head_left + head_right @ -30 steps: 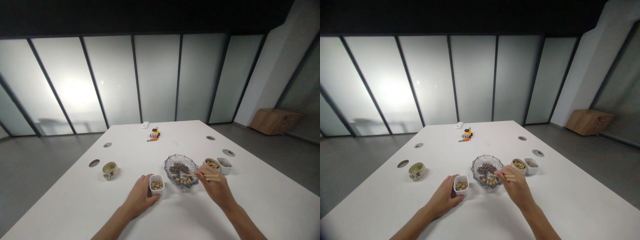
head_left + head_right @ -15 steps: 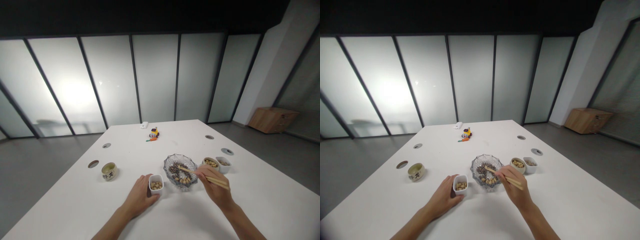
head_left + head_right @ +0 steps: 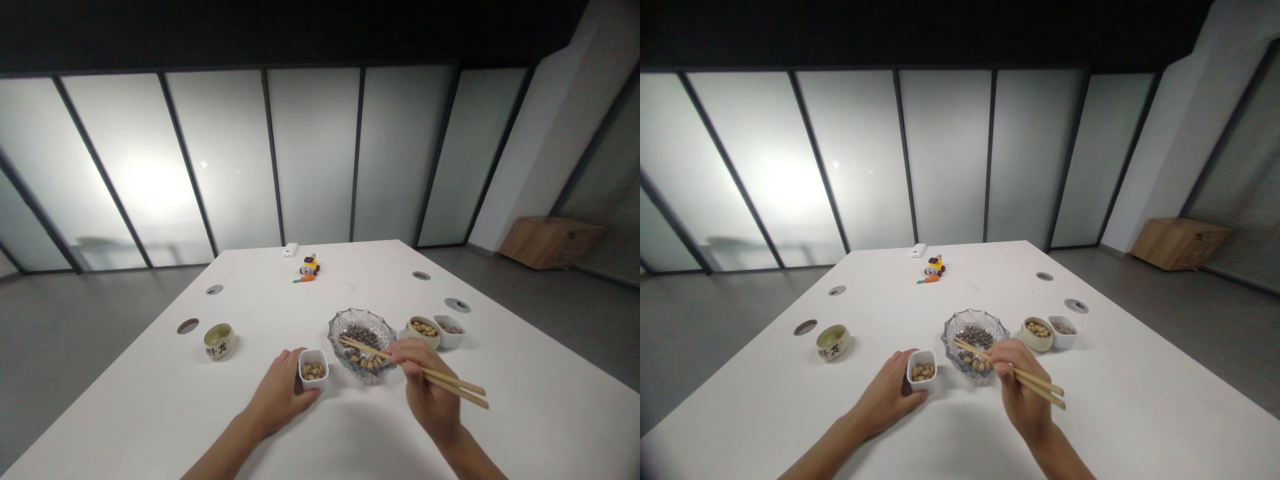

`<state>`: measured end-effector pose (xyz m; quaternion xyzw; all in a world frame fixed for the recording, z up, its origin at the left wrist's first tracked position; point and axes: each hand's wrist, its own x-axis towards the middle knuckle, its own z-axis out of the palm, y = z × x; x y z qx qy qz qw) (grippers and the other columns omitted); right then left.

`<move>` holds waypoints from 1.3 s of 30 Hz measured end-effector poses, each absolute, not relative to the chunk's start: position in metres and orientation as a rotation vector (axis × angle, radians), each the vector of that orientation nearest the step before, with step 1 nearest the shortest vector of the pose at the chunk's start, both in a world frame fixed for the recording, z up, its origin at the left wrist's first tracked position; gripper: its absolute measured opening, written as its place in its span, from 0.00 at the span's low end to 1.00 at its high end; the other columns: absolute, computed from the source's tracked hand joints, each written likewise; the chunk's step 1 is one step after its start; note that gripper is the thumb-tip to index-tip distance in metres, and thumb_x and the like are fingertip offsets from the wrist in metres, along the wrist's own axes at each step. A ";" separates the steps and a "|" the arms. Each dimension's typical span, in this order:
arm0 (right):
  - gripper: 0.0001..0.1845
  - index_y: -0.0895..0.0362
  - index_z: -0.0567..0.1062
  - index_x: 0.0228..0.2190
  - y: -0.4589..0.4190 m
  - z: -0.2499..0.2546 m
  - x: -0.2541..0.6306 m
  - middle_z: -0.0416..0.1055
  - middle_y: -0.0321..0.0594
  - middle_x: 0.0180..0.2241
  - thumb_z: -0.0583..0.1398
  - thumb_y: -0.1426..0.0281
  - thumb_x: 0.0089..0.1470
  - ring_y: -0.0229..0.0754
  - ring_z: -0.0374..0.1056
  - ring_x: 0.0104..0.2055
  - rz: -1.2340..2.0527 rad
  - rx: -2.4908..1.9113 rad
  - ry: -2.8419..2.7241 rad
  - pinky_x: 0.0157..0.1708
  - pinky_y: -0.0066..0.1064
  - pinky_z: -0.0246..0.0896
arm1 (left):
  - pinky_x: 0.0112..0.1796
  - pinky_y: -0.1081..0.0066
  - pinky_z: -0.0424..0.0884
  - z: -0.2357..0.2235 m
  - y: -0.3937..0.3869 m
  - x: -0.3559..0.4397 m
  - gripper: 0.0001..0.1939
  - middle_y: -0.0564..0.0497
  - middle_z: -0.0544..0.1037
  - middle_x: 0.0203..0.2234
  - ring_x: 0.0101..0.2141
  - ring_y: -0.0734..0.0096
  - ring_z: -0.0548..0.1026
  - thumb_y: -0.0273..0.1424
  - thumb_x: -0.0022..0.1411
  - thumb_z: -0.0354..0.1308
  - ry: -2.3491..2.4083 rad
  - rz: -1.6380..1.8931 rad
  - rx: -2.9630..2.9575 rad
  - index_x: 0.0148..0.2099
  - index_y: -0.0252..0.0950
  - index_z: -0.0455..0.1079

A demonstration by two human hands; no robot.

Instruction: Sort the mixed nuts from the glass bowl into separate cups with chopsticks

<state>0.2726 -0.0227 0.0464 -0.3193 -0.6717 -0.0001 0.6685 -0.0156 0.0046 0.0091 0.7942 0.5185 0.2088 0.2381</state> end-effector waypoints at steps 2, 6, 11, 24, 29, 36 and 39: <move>0.20 0.51 0.78 0.32 -0.015 0.046 0.286 0.77 0.38 0.29 0.57 0.56 0.74 0.42 0.76 0.32 0.017 -0.754 -1.582 0.34 0.33 0.73 | 0.58 0.57 0.67 0.009 0.004 -0.016 0.29 0.42 0.79 0.54 0.55 0.48 0.74 0.33 0.59 0.68 1.411 0.584 2.173 0.62 0.39 0.70; 0.25 0.52 0.76 0.29 -0.007 0.043 0.297 0.75 0.37 0.27 0.55 0.53 0.74 0.41 0.73 0.30 0.091 -0.833 -1.712 0.30 0.32 0.69 | 0.59 0.57 0.67 0.009 0.004 -0.016 0.29 0.42 0.78 0.55 0.55 0.48 0.73 0.34 0.59 0.68 1.416 0.592 2.154 0.63 0.39 0.70; 0.28 0.53 0.75 0.26 -0.010 0.044 0.292 0.74 0.37 0.26 0.55 0.51 0.74 0.40 0.72 0.27 0.191 -0.931 -1.824 0.28 0.30 0.67 | 0.59 0.57 0.67 0.011 0.004 -0.016 0.30 0.42 0.79 0.54 0.55 0.48 0.73 0.34 0.59 0.69 1.419 0.590 2.144 0.63 0.38 0.70; 0.25 0.52 0.77 0.26 -0.013 0.053 0.295 0.77 0.38 0.26 0.57 0.54 0.73 0.41 0.75 0.28 0.171 -0.951 -1.805 0.27 0.30 0.70 | 0.58 0.57 0.68 0.011 0.004 -0.015 0.29 0.42 0.79 0.54 0.55 0.48 0.74 0.34 0.59 0.69 1.431 0.585 2.164 0.61 0.39 0.71; 0.26 0.53 0.75 0.25 -0.016 0.056 0.294 0.74 0.36 0.24 0.56 0.55 0.75 0.39 0.71 0.24 0.141 -0.990 -1.844 0.25 0.29 0.66 | 0.58 0.57 0.68 0.010 0.004 -0.016 0.29 0.42 0.79 0.54 0.55 0.48 0.74 0.34 0.59 0.69 1.417 0.598 2.163 0.62 0.38 0.71; 0.21 0.53 0.79 0.28 -0.015 0.054 0.296 0.77 0.37 0.26 0.59 0.60 0.73 0.39 0.75 0.27 0.044 -0.902 -1.806 0.27 0.29 0.71 | 0.59 0.57 0.68 0.014 0.003 -0.015 0.29 0.42 0.79 0.54 0.55 0.48 0.74 0.34 0.58 0.69 1.439 0.579 2.143 0.62 0.38 0.71; 0.16 0.52 0.82 0.33 -0.017 0.053 0.295 0.81 0.39 0.30 0.59 0.65 0.73 0.42 0.79 0.32 -0.102 -0.837 -1.683 0.34 0.31 0.76 | 0.58 0.57 0.68 0.014 0.003 -0.015 0.29 0.42 0.79 0.54 0.55 0.48 0.74 0.34 0.58 0.69 1.443 0.578 2.142 0.62 0.39 0.71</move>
